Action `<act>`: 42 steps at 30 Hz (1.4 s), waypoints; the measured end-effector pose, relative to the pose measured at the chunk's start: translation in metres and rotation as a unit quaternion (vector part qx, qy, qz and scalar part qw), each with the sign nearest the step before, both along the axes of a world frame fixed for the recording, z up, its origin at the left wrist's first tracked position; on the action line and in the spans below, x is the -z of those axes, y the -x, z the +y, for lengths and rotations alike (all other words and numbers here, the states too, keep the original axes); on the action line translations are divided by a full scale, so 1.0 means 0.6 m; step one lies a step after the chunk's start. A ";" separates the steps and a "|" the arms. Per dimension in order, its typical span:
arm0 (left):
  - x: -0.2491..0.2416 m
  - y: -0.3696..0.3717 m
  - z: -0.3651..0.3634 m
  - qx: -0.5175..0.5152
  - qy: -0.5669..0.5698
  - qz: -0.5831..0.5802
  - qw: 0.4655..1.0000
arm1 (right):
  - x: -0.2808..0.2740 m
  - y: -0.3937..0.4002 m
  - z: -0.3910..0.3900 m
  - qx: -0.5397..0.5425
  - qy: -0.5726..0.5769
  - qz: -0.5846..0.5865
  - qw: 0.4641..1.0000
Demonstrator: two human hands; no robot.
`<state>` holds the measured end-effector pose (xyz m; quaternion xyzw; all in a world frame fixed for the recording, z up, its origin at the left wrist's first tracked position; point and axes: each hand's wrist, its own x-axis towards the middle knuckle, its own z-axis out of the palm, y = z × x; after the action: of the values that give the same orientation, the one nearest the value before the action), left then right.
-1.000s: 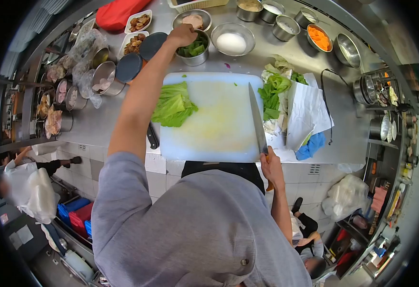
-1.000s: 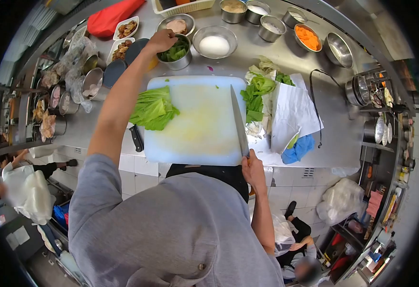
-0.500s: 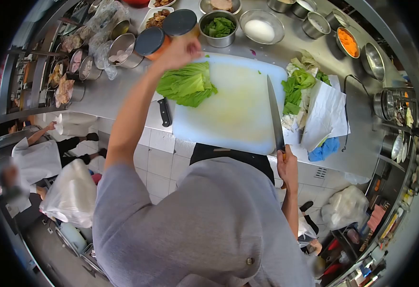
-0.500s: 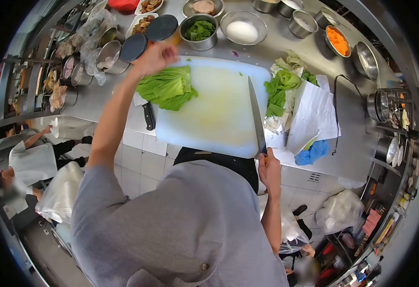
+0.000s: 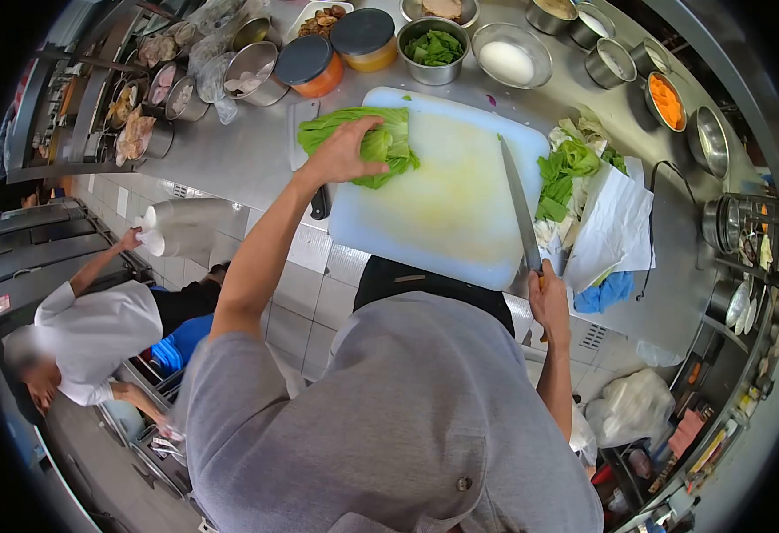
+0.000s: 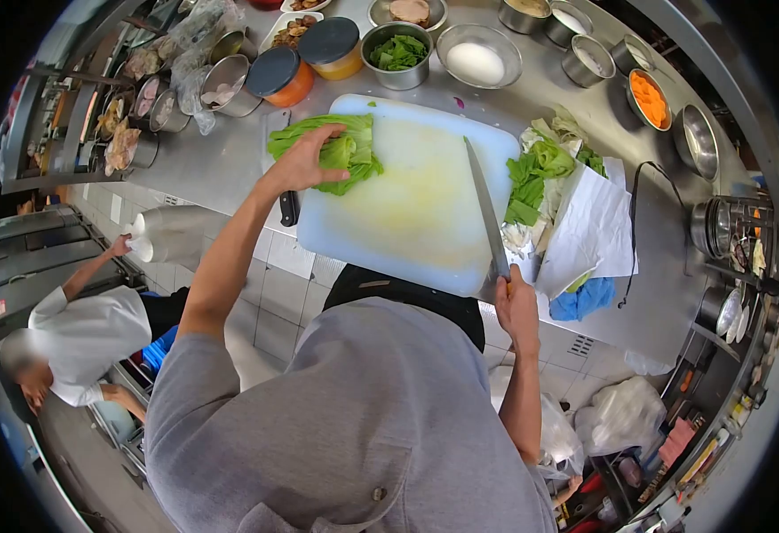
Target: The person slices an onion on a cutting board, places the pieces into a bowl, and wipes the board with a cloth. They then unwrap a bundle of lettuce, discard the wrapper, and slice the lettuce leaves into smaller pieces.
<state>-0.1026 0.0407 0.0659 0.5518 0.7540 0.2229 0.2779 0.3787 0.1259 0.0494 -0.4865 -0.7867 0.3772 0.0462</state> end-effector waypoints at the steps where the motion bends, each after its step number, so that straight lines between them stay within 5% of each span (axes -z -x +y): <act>1: 0.002 0.002 0.001 -0.010 0.000 -0.017 1.000 | -0.001 0.000 0.001 -0.001 0.001 0.006 1.000; 5: 0.030 0.038 0.022 -0.006 0.053 -0.087 0.995 | -0.003 0.004 -0.005 0.017 0.030 0.007 0.999; 8: 0.028 0.037 0.036 0.099 0.011 0.065 0.993 | 0.007 0.002 -0.012 0.023 0.030 0.024 0.999; 11: -0.006 0.025 0.062 0.137 0.144 0.079 0.977 | 0.008 -0.005 -0.016 0.028 0.025 0.028 0.999; 14: 0.007 0.030 0.057 0.192 0.038 0.121 0.973 | 0.001 -0.010 -0.019 0.029 0.028 0.021 0.999; 23: -0.027 0.042 0.057 0.186 0.040 0.112 0.975 | 0.006 -0.020 -0.039 0.060 0.040 0.034 0.997; 26: -0.058 0.051 0.069 0.092 0.092 0.004 0.991 | 0.002 -0.022 -0.042 0.072 0.056 0.034 0.995; 28: -0.063 0.029 0.072 0.029 0.034 -0.200 0.979 | -0.005 -0.024 -0.042 0.075 0.063 0.024 0.995; 32: -0.042 -0.104 0.090 -0.158 -0.039 -0.523 0.836 | -0.022 -0.014 -0.041 0.102 0.065 0.042 0.992; 34: 0.041 -0.167 0.093 -0.188 -0.066 -0.590 0.782 | -0.024 -0.008 -0.036 0.108 0.056 0.051 0.991; 37: 0.127 -0.243 0.090 -0.290 0.026 -0.544 0.787 | -0.027 0.002 -0.032 0.114 0.018 0.069 0.991; 40: 0.116 -0.271 0.090 -0.255 0.023 -0.302 0.918 | -0.041 0.028 -0.035 0.111 0.000 0.072 0.991; 42: 0.136 -0.270 0.089 -0.229 0.004 -0.205 0.952 | -0.038 0.040 -0.041 0.093 -0.021 0.075 0.993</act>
<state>0.0597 0.0941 -0.0157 0.3054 0.7880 0.3857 0.3702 0.3545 0.1015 0.0722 -0.5268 -0.7402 0.3900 0.1498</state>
